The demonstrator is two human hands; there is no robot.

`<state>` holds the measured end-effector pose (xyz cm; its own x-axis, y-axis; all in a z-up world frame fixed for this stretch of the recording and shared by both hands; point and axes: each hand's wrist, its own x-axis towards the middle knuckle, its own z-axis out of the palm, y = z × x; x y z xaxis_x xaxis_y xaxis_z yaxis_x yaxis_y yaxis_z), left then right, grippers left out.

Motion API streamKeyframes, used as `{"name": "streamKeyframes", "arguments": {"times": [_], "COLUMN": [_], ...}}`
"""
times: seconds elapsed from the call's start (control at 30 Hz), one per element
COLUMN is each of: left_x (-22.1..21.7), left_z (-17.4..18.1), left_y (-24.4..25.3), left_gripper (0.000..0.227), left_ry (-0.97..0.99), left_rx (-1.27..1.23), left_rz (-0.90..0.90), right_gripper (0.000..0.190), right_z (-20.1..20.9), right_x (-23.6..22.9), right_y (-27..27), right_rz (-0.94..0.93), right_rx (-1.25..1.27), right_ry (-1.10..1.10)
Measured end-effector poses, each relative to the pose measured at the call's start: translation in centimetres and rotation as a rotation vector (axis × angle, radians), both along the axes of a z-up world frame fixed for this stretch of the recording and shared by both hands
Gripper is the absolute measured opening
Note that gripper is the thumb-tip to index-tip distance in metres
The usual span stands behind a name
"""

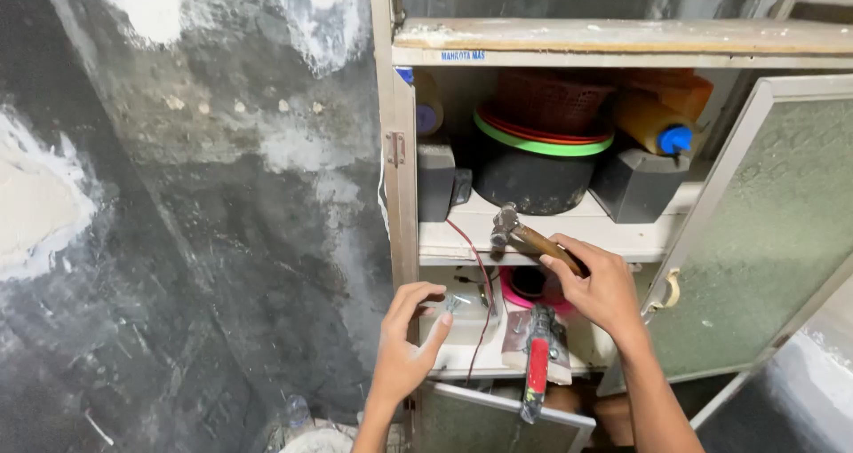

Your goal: The person scoops putty from a bucket with a putty knife and applies it onto a wall.

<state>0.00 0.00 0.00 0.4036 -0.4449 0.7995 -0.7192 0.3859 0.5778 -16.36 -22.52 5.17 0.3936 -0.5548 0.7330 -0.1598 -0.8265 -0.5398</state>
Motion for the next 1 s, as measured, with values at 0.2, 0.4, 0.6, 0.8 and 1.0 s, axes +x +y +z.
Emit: {"name": "streamKeyframes", "arguments": {"times": [0.2, 0.4, 0.6, 0.8, 1.0], "left_x": [1.9, 3.0, 3.6, 3.6, 3.6], "left_z": [1.7, 1.9, 1.9, 2.0, 1.7], "left_y": [-0.6, -0.9, -1.0, -0.9, -0.9], "left_gripper": [0.033, 0.035, 0.036, 0.037, 0.037], "left_ry": [-0.032, -0.012, 0.017, 0.030, 0.023], "left_rx": [-0.003, -0.005, -0.003, 0.020, 0.013], "left_rz": [-0.018, -0.082, -0.118, -0.111, -0.116], "right_gripper": [0.043, 0.040, 0.038, 0.040, 0.038], "right_z": [1.9, 3.3, 3.2, 3.0, 2.9], "right_x": [3.0, 4.7, 5.4, 6.0, 6.0], "right_y": [-2.7, -4.9, -6.3, -6.9, -7.2], "right_rz": [-0.044, -0.092, -0.004, 0.012, 0.048], "right_rx": [-0.146, -0.221, -0.360, -0.353, -0.346], "right_ry": [0.112, 0.274, 0.310, 0.318, 0.325]}}
